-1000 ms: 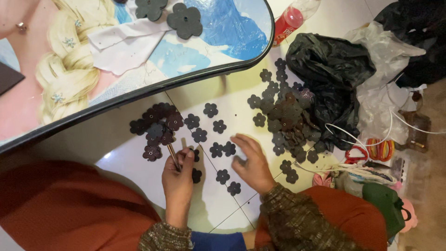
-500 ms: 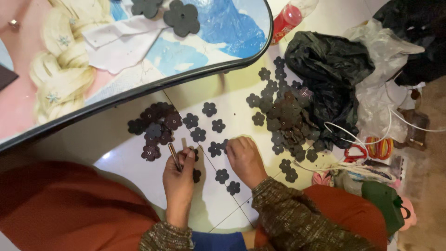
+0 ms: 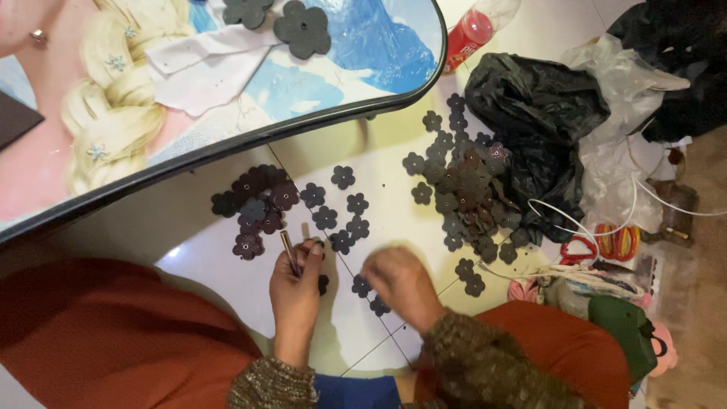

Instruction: The person sits on the floor and uses a green handheld tool to press or shape small dark flower-shaped pieces. They pick up individual pieces, apply the tool, and place them back on the floor, repeating the process with multiple items.

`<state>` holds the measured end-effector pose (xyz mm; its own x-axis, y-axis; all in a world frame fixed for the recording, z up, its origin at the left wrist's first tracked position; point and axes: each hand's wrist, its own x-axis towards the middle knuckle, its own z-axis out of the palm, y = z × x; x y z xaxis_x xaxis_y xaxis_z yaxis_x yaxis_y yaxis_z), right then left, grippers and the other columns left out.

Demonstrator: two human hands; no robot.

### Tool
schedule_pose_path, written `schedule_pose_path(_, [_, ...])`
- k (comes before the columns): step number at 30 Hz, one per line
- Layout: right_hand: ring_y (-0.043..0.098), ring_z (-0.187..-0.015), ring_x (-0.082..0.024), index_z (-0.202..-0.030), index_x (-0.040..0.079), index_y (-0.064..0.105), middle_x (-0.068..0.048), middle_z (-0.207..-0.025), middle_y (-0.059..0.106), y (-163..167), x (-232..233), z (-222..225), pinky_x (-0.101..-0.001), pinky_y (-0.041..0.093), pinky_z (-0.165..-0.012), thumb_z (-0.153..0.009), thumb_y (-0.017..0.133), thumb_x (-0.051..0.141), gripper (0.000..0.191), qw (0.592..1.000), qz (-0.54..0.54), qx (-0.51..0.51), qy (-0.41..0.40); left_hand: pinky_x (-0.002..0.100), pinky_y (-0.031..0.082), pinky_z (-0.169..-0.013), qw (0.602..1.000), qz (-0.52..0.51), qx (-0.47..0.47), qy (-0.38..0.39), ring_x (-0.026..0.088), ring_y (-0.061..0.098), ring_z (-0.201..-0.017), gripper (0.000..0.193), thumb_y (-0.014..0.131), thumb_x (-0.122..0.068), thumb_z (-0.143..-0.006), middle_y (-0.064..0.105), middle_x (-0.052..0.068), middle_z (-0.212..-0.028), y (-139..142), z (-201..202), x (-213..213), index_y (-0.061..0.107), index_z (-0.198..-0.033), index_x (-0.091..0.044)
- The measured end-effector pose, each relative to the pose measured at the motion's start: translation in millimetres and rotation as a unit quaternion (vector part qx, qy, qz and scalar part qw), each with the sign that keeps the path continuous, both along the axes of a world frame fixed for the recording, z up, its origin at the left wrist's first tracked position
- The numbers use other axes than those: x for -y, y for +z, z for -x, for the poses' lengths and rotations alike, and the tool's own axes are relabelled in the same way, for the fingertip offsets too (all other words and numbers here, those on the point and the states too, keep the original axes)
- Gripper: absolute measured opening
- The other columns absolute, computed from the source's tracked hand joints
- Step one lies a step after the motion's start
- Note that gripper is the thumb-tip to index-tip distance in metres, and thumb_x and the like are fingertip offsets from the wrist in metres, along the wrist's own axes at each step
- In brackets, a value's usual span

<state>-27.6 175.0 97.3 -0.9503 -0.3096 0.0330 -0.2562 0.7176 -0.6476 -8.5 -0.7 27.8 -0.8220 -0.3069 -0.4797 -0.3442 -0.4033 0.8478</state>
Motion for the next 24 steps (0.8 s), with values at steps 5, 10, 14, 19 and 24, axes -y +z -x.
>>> schedule_pose_path(5, [0.067,-0.086,-0.029,-0.093,0.002,0.072,-0.01,-0.09,0.071,-6.2,4.5,-22.7,-0.0378,0.055,-0.079,-0.078,0.074,-0.002,0.015,0.998,-0.025,-0.028,0.047,0.019,0.045,-0.065,1.0,-0.008,0.008,-0.004,0.004,0.055,-0.076,0.017,0.069,-0.016,-0.096,0.068,0.003,-0.096,6.3,0.4,-0.6,0.057,-0.086,-0.009])
schedule_pose_path(10, [0.066,-0.09,-0.033,-0.096,-0.002,0.071,-0.014,-0.093,0.07,-15.9,13.9,-12.0,-0.0405,0.054,-0.08,-0.081,0.07,-0.006,0.016,0.995,0.008,-0.089,0.034,0.02,0.041,-0.059,0.999,-0.034,0.015,0.007,0.004,0.05,-0.07,0.021,0.069,-0.015,-0.095,0.069,0.001,-0.093,8.9,2.2,-1.7,0.053,-0.084,-0.008])
schedule_pose_path(14, [0.067,-0.093,-0.033,-0.1,0.002,0.073,-0.012,-0.097,0.071,-14.7,19.6,-6.7,-0.0399,0.055,-0.084,-0.083,0.069,-0.002,0.017,0.996,-0.023,-0.089,0.016,0.017,0.046,-0.067,0.999,-0.032,-0.027,0.012,0.001,0.057,-0.079,0.021,0.069,-0.015,-0.095,0.071,-0.003,-0.097,6.9,2.9,-0.6,0.052,-0.083,-0.007])
schedule_pose_path(19, [0.069,-0.091,-0.029,-0.093,0.003,0.074,-0.01,-0.095,0.072,5.8,-14.4,-20.1,-0.0387,0.055,-0.082,-0.081,0.073,0.002,0.012,0.997,-0.036,0.058,0.032,0.022,0.039,-0.063,1.0,-0.006,0.021,0.018,0.008,0.046,-0.072,0.019,0.07,-0.017,-0.098,0.061,0.0,-0.088,3.5,1.5,1.1,0.058,-0.089,-0.006])
schedule_pose_path(24, [0.069,-0.089,-0.028,-0.093,0.003,0.075,-0.012,-0.095,0.071,-1.3,-29.0,-45.2,-0.0359,0.057,-0.077,-0.08,0.075,0.002,0.014,0.996,-0.015,0.057,0.065,0.019,0.045,-0.072,1.0,0.023,0.001,0.007,0.004,0.054,-0.079,0.02,0.07,-0.02,-0.096,0.065,-0.004,-0.091,1.8,-2.1,5.5,0.058,-0.09,-0.005])
